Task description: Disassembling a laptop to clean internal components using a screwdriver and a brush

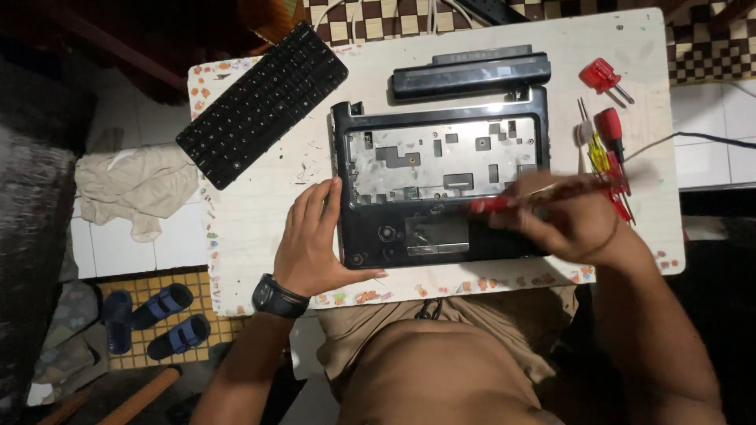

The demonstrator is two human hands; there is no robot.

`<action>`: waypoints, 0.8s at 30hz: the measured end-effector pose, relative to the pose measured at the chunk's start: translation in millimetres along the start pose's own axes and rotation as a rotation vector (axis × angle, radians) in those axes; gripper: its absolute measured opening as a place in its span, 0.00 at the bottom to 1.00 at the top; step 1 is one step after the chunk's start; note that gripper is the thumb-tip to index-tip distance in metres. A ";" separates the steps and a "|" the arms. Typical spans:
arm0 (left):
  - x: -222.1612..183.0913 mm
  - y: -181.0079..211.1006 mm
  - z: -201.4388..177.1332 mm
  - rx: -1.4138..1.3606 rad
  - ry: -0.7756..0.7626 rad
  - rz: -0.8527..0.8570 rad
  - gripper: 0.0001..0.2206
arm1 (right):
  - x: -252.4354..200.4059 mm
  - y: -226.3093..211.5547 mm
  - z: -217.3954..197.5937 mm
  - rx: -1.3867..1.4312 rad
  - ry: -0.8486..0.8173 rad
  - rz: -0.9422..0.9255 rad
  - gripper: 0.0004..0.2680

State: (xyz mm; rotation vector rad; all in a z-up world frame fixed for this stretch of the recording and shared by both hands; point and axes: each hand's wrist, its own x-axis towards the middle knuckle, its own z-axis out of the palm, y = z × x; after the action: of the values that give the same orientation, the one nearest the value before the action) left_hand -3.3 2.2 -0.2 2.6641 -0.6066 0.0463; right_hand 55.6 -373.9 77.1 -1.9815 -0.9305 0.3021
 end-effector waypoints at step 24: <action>2.3 5.5 -10.0 -0.165 -0.008 -0.020 0.67 | 49.3 -17.2 30.2 -0.169 0.052 0.107 0.04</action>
State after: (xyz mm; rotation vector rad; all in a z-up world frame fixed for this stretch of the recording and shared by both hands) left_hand -3.0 0.7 11.3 2.5112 -0.5613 -0.0191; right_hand 64.9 -314.5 81.0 -2.1882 -0.8413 0.2378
